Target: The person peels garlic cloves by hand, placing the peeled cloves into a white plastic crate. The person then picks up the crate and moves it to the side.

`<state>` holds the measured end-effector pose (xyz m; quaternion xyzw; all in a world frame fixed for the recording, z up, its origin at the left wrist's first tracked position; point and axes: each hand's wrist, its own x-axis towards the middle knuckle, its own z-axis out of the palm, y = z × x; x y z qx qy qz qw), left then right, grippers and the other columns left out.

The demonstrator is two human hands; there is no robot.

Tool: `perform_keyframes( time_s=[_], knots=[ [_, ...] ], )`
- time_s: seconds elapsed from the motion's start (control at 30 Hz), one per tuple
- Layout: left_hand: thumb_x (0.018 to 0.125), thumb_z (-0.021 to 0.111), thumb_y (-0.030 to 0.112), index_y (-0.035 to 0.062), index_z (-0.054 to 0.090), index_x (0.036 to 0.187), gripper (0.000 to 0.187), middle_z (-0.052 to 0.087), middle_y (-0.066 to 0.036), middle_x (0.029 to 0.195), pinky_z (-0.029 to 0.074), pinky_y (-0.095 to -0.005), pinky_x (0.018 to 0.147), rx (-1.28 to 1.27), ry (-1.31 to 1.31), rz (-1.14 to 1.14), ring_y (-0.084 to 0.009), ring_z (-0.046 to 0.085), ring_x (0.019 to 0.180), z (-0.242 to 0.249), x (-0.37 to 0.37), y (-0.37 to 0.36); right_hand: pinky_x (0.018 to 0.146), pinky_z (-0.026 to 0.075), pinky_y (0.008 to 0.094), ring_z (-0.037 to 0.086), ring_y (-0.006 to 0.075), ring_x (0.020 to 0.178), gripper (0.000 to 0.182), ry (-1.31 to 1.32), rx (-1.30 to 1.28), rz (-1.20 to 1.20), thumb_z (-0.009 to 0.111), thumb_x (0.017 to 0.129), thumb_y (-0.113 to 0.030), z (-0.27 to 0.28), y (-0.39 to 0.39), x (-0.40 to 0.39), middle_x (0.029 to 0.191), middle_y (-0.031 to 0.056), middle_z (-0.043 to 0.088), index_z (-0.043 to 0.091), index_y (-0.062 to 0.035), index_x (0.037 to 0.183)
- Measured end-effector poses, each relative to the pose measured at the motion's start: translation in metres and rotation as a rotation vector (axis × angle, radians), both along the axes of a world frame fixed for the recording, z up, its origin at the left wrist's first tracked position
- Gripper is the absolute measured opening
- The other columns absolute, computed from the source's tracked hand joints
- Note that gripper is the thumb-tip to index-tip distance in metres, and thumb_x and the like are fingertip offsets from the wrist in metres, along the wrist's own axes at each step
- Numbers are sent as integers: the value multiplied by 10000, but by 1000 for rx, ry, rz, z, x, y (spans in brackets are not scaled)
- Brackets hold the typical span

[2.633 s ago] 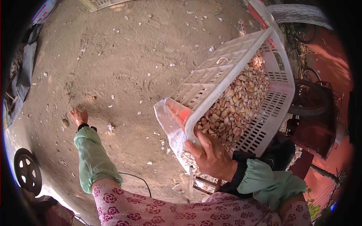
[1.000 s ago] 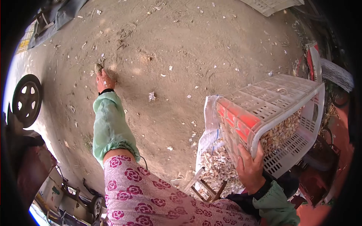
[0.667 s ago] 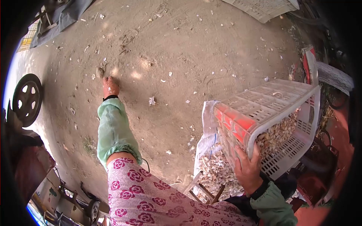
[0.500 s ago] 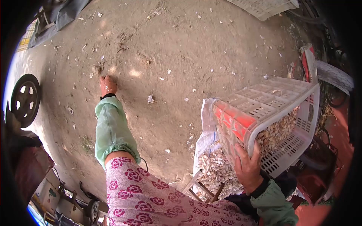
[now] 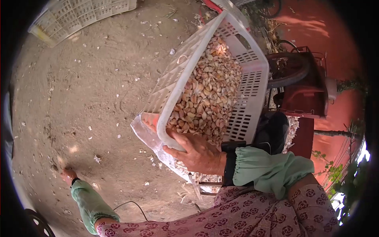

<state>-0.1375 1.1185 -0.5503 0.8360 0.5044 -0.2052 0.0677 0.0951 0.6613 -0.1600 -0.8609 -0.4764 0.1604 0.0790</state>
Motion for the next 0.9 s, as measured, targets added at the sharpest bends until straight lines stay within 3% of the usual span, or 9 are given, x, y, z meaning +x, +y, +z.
perform_keyframes(
  time_s=[0.1, 0.2, 0.3, 0.37, 0.4, 0.47, 0.5, 0.73, 0.9],
  knots=[
    [828, 586, 254, 58, 605, 1076, 317, 578, -163, 1089, 451, -421, 853, 63, 133, 85, -331, 554, 980, 10, 24, -31, 775, 523, 257, 528, 216, 942, 342, -146, -19, 78, 568, 780, -132, -6, -8, -2, 1279, 176, 333, 605, -79, 1115],
    [835, 558, 249, 72, 635, 980, 241, 595, -133, 989, 480, -402, 760, 154, 17, 188, -314, 580, 897, 27, 38, -68, 715, 523, 243, 532, 204, 894, 332, -206, 23, 48, 563, 773, -154, -8, -9, -5, 1286, 176, 343, 613, -90, 1095],
    [828, 537, 220, 97, 621, 944, 189, 588, -105, 927, 469, -394, 734, 252, -202, 168, -297, 574, 889, 46, 49, -90, 677, 520, 237, 535, 201, 854, 315, -279, 3, 57, 565, 765, -163, -4, -9, -5, 1281, 176, 357, 617, -96, 1068],
    [825, 506, 211, 120, 599, 925, 163, 582, -91, 930, 448, -397, 742, 168, -700, 135, -285, 564, 874, 28, 54, -111, 675, 518, 233, 535, 202, 849, 309, -277, -10, 66, 560, 769, -159, -3, -6, -3, 1278, 176, 358, 615, -95, 1066],
    [825, 506, 211, 120, 599, 925, 163, 582, -91, 930, 448, -397, 742, 165, -699, 140, -285, 564, 874, 24, 55, -127, 675, 518, 235, 533, 205, 851, 303, -278, -13, 60, 554, 772, -155, -4, -5, -3, 1277, 176, 359, 615, -93, 1062],
    [840, 489, 238, 119, 585, 941, 183, 579, -86, 954, 439, -408, 758, -171, -871, 443, -293, 558, 885, 19, 50, -174, 674, 517, 237, 531, 208, 852, 297, -265, -31, 58, 548, 775, -150, -7, -6, -8, 1276, 176, 359, 614, -91, 1058],
    [850, 464, 247, 104, 579, 955, 212, 574, -101, 984, 437, -416, 761, 26, -530, 230, -305, 556, 903, 44, 58, -190, 676, 516, 235, 526, 211, 858, 307, -253, -11, 49, 543, 779, -149, -9, -6, -8, 1287, 183, 353, 610, -95, 1073],
    [858, 466, 224, 103, 583, 968, 201, 588, -125, 952, 437, -434, 759, 115, -534, 175, -320, 555, 895, 64, 71, -200, 704, 537, 255, 537, 207, 930, 329, -182, 1, 16, 597, 795, -167, -6, -7, -6, 1257, 142, 369, 614, -85, 1113],
    [826, 496, 241, 6, 568, 977, 289, 576, -170, 947, 427, -425, 782, -63, -546, 190, -330, 553, 877, 42, 62, -167, 645, 531, 269, 522, 185, 862, 304, -275, -9, 53, 568, 847, -196, -2, -9, -2, 1190, 152, 390, 601, -105, 1135]
  ],
)
